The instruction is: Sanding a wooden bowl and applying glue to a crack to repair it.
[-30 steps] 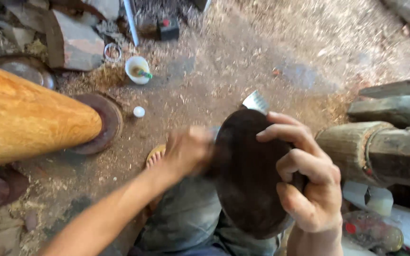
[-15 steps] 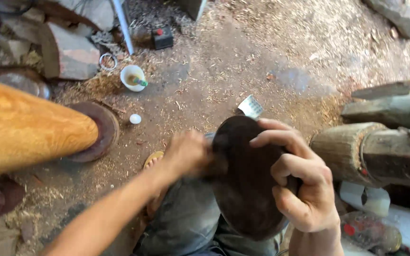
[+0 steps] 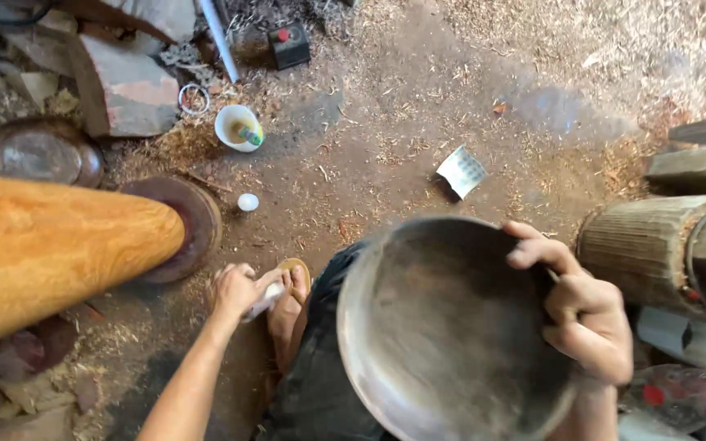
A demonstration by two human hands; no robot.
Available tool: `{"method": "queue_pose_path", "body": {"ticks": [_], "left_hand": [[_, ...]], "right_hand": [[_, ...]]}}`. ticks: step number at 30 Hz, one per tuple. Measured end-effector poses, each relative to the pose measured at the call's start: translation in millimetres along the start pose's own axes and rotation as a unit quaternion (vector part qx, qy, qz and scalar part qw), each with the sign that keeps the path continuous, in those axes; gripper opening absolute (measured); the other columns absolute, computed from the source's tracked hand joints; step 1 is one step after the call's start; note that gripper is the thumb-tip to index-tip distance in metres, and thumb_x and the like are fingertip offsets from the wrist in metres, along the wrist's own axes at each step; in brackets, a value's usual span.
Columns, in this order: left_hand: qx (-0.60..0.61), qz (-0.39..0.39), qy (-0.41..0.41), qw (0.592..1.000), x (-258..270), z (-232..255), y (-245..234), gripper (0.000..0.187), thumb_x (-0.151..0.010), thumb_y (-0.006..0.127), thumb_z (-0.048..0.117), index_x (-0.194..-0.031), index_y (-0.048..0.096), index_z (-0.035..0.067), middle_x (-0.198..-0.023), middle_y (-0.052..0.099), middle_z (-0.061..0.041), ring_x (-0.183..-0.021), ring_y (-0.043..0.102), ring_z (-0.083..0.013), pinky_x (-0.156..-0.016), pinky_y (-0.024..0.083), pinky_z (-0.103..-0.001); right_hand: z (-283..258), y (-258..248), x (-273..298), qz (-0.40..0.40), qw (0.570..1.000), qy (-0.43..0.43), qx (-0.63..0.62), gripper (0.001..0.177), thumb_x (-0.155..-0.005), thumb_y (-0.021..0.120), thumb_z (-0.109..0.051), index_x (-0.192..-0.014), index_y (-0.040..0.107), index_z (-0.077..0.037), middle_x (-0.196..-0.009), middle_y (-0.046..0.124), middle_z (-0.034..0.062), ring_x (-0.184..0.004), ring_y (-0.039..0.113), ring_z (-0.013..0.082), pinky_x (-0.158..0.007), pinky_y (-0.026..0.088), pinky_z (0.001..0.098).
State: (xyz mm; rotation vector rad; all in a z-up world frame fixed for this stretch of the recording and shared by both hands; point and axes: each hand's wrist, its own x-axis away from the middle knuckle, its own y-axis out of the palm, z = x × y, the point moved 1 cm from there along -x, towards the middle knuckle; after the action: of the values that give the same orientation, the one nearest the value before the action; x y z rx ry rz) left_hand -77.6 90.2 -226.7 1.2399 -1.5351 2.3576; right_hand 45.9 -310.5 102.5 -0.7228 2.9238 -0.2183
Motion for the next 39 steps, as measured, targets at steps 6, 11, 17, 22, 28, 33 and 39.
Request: {"method": "queue_pose_path", "body": {"ticks": [6, 11, 17, 22, 28, 33, 39], "left_hand": [[0.223, 0.124, -0.040, 0.966, -85.9, -19.9, 40.0, 0.113, -0.065, 0.088, 0.055, -0.153, 0.037, 0.005, -0.112, 0.072, -0.024, -0.109, 0.066, -0.0457, -0.093, 0.049, -0.051], [0.252, 0.165, 0.006, 0.953, -123.4, 4.6, 44.6, 0.114, -0.068, 0.092, 0.040, -0.161, 0.031, 0.013, -0.082, 0.072, -0.007, -0.099, 0.066, -0.0356, -0.094, 0.045, -0.046], [0.254, 0.170, 0.015, 0.952, -136.4, 23.6, 28.2, 0.087, -0.078, 0.090, 0.031, -0.154, 0.048, 0.026, -0.105, 0.068, -0.007, -0.102, 0.067, -0.0318, -0.092, 0.047, -0.044], [0.231, 0.267, 0.119, 0.928, -166.7, 4.0, 49.5, 0.057, -0.084, 0.088, 0.036, -0.133, 0.069, 0.016, -0.106, 0.076, -0.014, -0.089, 0.070, -0.0341, -0.081, 0.052, -0.043], [0.258, 0.290, 0.323, 0.863, -42.2, 43.6, -50.3, 0.013, -0.084, 0.076, 0.005, -0.093, 0.067, 0.006, -0.089, 0.066, -0.009, -0.077, 0.058, -0.0261, -0.070, 0.046, -0.038], [0.257, 0.195, 0.510, 0.797, 93.0, 65.0, -139.9, 0.036, -0.082, 0.079, 0.012, -0.107, 0.065, -0.008, -0.114, 0.073, -0.026, -0.096, 0.076, -0.0325, -0.087, 0.061, -0.037], [0.213, 0.097, 0.566, 0.790, 161.8, 89.4, -191.5, 0.047, -0.081, 0.080, 0.036, -0.112, 0.068, 0.002, -0.104, 0.073, -0.014, -0.084, 0.073, -0.0243, -0.075, 0.060, -0.034]], "right_hand": [[-28.3, -33.1, 4.0, -0.026, 0.999, -0.014, 0.044, 0.010, -0.066, 0.052, -0.020, -0.061, 0.045, -0.016, -0.111, 0.065, 0.0200, -0.138, 0.051, 0.0562, -0.126, 0.036, 0.0679], [-15.8, -51.0, 21.7, 0.000, 0.999, 0.024, 0.047, 0.009, -0.063, 0.052, -0.017, -0.064, 0.043, -0.017, -0.117, 0.062, 0.0206, -0.144, 0.046, 0.0553, -0.129, 0.028, 0.0686], [4.7, -60.2, 42.9, 0.037, 0.998, 0.053, -0.004, 0.012, -0.059, 0.053, -0.015, -0.065, 0.043, -0.016, -0.122, 0.058, 0.0216, -0.150, 0.038, 0.0558, -0.134, 0.020, 0.0674], [-11.6, -58.8, 35.1, 0.027, 0.998, 0.059, -0.001, 0.011, -0.061, 0.054, -0.017, -0.067, 0.044, -0.017, -0.123, 0.058, 0.0215, -0.151, 0.037, 0.0578, -0.133, 0.020, 0.0698], [-58.8, -41.5, 7.6, 0.003, 0.976, 0.114, 0.183, 0.028, -0.081, 0.054, -0.020, -0.056, 0.042, -0.017, -0.119, 0.066, 0.0152, -0.150, 0.051, 0.0476, -0.129, 0.038, 0.0581], [-86.2, -7.0, -9.4, -0.075, 0.950, 0.070, 0.294, 0.028, -0.082, 0.057, -0.030, -0.056, 0.050, -0.019, -0.120, 0.069, 0.0136, -0.146, 0.052, 0.0460, -0.130, 0.042, 0.0601], [-104.8, 28.9, -9.9, -0.066, 0.941, 0.054, 0.327, 0.031, -0.080, 0.056, -0.032, -0.055, 0.045, -0.018, -0.120, 0.069, 0.0130, -0.141, 0.054, 0.0446, -0.129, 0.042, 0.0624]]}}
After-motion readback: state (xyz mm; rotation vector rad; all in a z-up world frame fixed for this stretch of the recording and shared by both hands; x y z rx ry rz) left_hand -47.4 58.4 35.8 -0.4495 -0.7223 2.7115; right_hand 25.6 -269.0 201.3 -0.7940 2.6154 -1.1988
